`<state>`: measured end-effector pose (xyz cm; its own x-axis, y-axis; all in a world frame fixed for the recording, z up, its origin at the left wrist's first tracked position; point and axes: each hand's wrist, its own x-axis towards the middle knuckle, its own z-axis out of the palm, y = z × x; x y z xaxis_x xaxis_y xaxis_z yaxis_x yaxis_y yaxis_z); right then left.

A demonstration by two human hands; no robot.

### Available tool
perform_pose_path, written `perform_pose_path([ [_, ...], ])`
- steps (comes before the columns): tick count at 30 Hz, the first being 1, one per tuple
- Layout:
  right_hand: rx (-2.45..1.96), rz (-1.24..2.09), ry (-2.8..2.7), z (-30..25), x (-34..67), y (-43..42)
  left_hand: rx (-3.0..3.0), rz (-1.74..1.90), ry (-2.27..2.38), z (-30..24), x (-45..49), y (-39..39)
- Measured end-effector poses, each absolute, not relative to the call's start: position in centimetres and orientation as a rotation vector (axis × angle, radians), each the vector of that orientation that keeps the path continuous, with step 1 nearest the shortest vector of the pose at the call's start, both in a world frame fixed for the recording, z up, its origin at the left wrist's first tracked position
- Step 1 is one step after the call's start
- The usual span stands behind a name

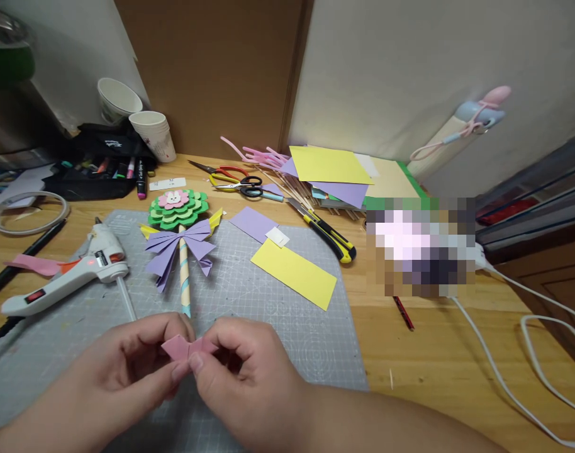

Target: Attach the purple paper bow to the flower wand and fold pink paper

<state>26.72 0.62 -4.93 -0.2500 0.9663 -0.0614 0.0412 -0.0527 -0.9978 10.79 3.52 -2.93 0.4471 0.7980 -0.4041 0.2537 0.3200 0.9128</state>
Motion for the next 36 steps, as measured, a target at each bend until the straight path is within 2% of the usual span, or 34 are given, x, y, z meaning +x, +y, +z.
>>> perform_pose_path([
  [8,-1.088,1.566,-1.319,-5.2,26.5,0.9,1.292,0.510,1.103,-2.9,10.3,3.7],
  [22,-1.061,1.466,-1.391,-5.4,26.4,0.8,1.238,0.567,1.077,-2.9,10.3,3.9],
  [29,-1.152,1.444,-1.412,-5.1,26.9,0.9,1.662,0.653,1.077,-3.1,9.6,3.8],
  [32,-1.112,1.614,-1.289,-5.1,27.1,0.9,1.843,0.714,1.018,-3.0,9.2,3.5],
  [36,-0.967,2.007,-0.841,-5.3,27.1,1.0,1.888,0.750,0.925,-2.7,8.9,3.7],
])
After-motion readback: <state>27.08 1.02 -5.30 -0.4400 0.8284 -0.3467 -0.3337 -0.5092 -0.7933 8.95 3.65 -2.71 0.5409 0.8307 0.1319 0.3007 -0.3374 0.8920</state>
